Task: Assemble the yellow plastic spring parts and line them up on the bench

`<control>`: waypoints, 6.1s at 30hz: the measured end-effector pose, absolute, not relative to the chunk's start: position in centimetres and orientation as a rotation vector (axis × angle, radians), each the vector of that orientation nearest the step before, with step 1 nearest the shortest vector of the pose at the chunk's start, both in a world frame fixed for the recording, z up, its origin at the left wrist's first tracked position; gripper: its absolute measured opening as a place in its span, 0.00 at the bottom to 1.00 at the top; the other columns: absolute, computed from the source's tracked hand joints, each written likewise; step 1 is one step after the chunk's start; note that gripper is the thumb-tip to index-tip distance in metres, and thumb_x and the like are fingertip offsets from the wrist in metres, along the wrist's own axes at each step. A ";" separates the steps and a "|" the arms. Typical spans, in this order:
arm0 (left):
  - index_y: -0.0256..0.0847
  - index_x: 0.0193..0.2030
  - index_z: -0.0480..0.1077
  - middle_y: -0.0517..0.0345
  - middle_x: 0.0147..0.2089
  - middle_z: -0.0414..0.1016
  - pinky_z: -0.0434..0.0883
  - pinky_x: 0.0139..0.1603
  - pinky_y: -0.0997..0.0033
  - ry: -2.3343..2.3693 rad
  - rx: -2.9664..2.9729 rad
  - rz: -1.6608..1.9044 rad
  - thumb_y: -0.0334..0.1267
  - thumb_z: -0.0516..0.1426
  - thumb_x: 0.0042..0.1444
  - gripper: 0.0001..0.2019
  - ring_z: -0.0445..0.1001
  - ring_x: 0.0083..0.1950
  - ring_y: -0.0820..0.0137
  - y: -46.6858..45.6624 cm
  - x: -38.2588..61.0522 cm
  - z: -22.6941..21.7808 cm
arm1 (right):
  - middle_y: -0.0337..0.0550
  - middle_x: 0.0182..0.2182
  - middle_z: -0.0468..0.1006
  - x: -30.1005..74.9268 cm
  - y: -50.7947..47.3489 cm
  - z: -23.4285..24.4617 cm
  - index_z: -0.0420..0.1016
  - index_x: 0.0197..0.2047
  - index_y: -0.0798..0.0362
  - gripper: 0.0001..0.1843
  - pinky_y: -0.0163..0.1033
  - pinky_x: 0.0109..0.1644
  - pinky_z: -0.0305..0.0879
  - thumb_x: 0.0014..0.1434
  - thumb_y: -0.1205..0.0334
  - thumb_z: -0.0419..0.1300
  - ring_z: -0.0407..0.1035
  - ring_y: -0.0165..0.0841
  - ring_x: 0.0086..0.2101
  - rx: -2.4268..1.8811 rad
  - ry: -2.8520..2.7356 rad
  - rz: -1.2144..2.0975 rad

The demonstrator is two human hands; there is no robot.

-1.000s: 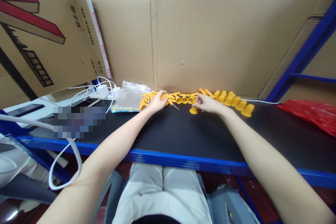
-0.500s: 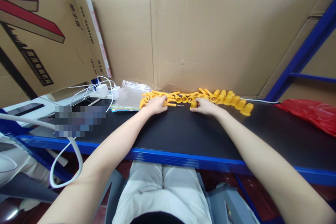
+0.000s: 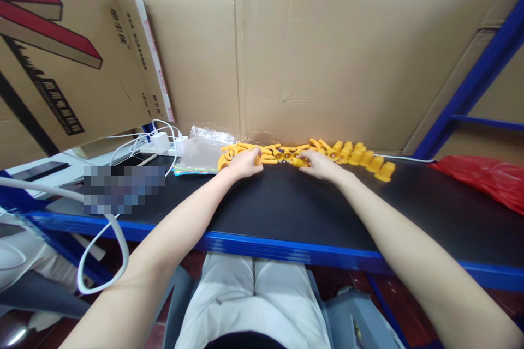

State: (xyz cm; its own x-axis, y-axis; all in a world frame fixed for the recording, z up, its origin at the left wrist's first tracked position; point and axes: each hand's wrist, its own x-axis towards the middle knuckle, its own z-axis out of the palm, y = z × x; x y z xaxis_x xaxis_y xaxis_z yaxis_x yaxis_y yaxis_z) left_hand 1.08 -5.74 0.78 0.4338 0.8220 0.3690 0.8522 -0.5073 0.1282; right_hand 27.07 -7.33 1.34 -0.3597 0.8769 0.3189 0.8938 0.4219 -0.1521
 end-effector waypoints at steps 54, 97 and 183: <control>0.43 0.46 0.68 0.53 0.39 0.76 0.66 0.41 0.65 -1.474 -2.521 -0.714 0.43 0.54 0.50 0.16 0.73 0.40 0.62 -7.2 1.7 1.3 | 0.49 0.28 0.78 26.6 -8.3 1.8 0.67 0.35 0.57 0.22 0.38 0.33 0.70 0.54 0.44 0.58 0.72 0.30 0.24 -1.158 -1.865 1.198; 0.42 0.46 0.69 0.55 0.36 0.75 0.65 0.39 0.68 -1.517 -2.528 -0.843 0.41 0.55 0.49 0.16 0.73 0.39 0.64 -6.9 1.7 1.3 | 0.53 0.52 0.71 27.1 -7.7 1.6 0.61 0.59 0.49 0.33 0.40 0.40 0.72 0.51 0.54 0.63 0.75 0.33 0.35 -1.223 -1.919 0.994; 0.36 0.64 0.51 0.45 0.63 0.59 0.58 0.62 0.61 -1.231 -2.751 -0.852 0.40 0.50 0.55 0.29 0.59 0.64 0.61 -5.3 0.8 -0.3 | 0.52 0.49 0.72 33.0 -5.9 1.3 0.66 0.55 0.54 0.23 0.48 0.48 0.63 0.56 0.56 0.55 0.72 0.38 0.35 -1.467 -1.515 -0.390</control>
State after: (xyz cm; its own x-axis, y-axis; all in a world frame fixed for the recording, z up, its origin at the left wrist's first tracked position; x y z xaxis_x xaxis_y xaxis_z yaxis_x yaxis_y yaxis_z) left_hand 0.83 -5.25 -0.28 0.5429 0.6880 0.4816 0.6929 -0.6910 0.2059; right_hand 33.01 -5.89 1.32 0.1787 0.5929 0.7852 0.8981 0.2276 -0.3763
